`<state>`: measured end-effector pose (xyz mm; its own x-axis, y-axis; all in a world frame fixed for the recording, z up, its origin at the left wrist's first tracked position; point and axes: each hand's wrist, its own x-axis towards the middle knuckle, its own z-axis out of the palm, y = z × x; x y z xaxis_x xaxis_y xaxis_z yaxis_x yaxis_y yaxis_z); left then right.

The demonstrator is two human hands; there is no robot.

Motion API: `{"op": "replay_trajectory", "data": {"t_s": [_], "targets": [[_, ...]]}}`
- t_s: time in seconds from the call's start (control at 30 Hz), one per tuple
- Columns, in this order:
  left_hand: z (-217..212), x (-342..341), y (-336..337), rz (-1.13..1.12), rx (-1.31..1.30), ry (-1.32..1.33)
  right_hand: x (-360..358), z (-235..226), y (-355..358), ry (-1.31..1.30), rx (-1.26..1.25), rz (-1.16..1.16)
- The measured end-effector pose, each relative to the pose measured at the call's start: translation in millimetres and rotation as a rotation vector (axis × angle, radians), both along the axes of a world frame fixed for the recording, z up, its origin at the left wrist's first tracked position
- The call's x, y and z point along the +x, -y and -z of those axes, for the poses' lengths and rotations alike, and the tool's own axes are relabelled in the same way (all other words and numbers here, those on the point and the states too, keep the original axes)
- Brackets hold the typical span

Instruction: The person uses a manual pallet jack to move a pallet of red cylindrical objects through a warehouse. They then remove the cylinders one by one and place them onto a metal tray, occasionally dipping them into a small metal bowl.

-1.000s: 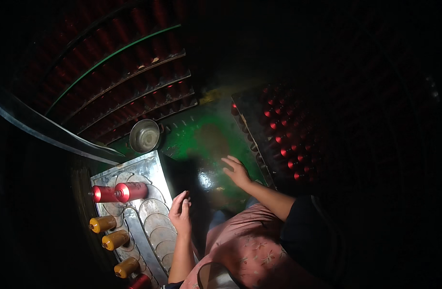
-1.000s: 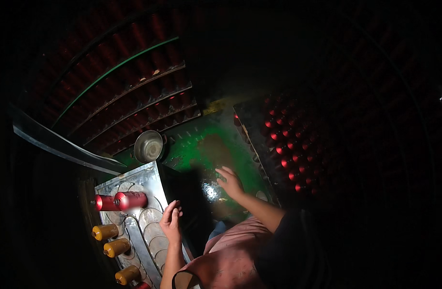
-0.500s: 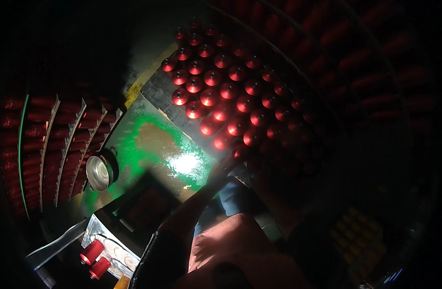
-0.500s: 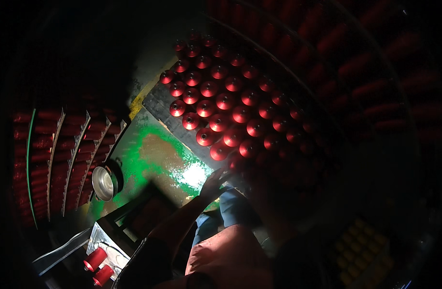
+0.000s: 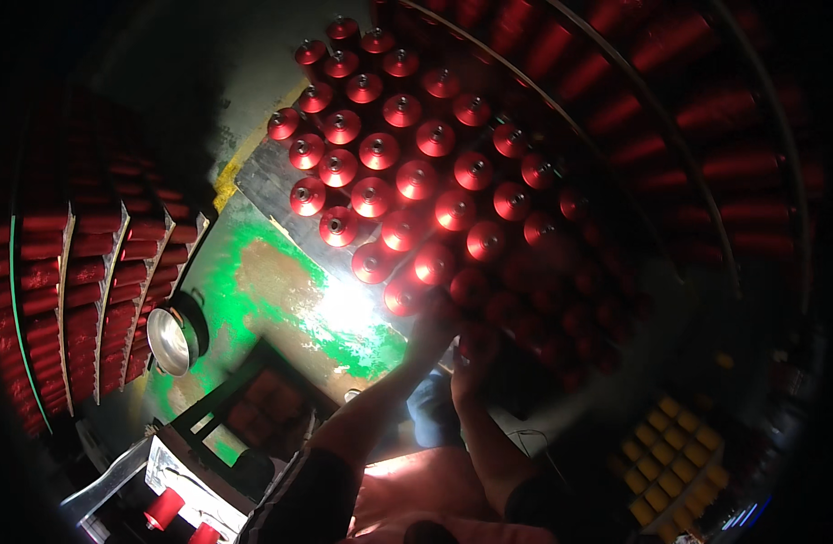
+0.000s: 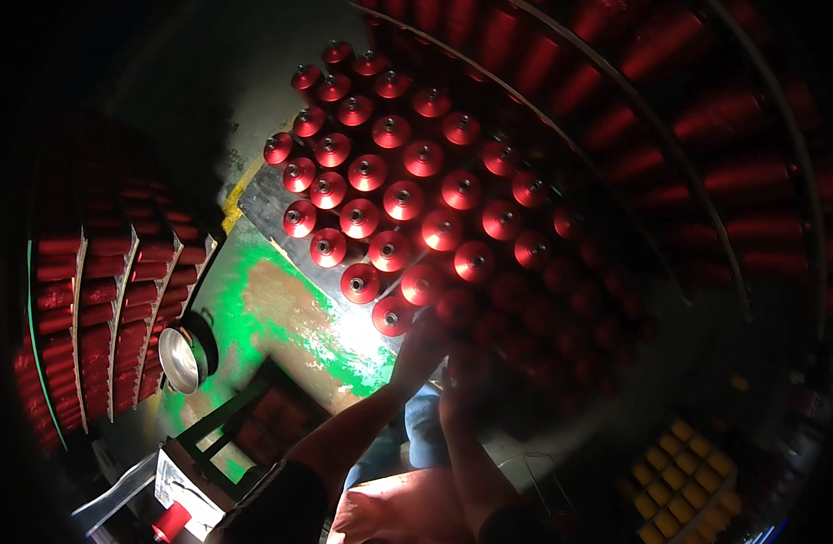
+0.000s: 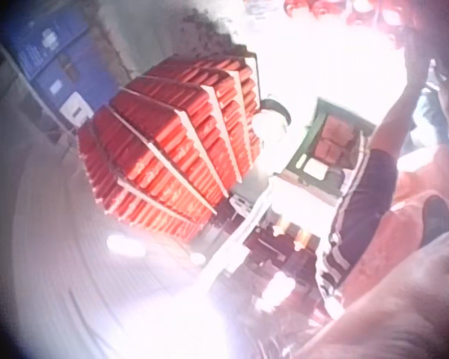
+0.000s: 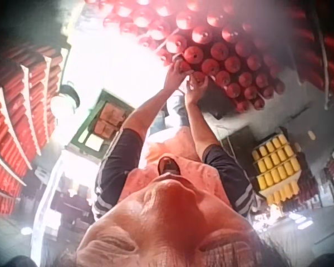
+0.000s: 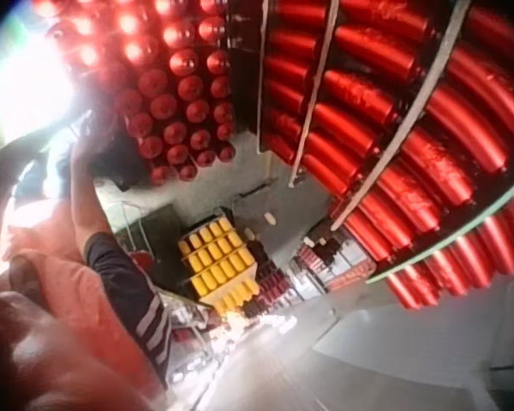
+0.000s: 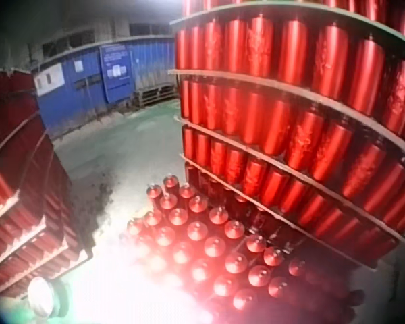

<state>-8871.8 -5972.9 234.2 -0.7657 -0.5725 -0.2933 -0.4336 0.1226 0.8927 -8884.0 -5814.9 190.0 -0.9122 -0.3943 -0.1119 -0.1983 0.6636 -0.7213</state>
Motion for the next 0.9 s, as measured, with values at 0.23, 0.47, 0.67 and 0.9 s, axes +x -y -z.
{"op": "replay_trajectory", "data": {"t_s": [0.23,0.47,0.67,0.9], "targets": [[-28.9,45.0,0.4,0.051,-0.072,0.018,-14.7,15.4,-45.3,-0.32,0.081,-0.205],[-166.2,224.5,27.1,-0.016,-0.307,0.067,-29.8,-99.5,-56.6,-0.086,-0.029,-0.526],[-321.2,363.6,72.2,-0.442,-0.531,0.044,-27.5,-217.1,102.2,0.423,-0.292,-0.846],[-366.5,557.3,123.4,-1.368,-0.308,-0.371,108.9,-296.2,343.2,0.969,-0.542,-1.035]]}}
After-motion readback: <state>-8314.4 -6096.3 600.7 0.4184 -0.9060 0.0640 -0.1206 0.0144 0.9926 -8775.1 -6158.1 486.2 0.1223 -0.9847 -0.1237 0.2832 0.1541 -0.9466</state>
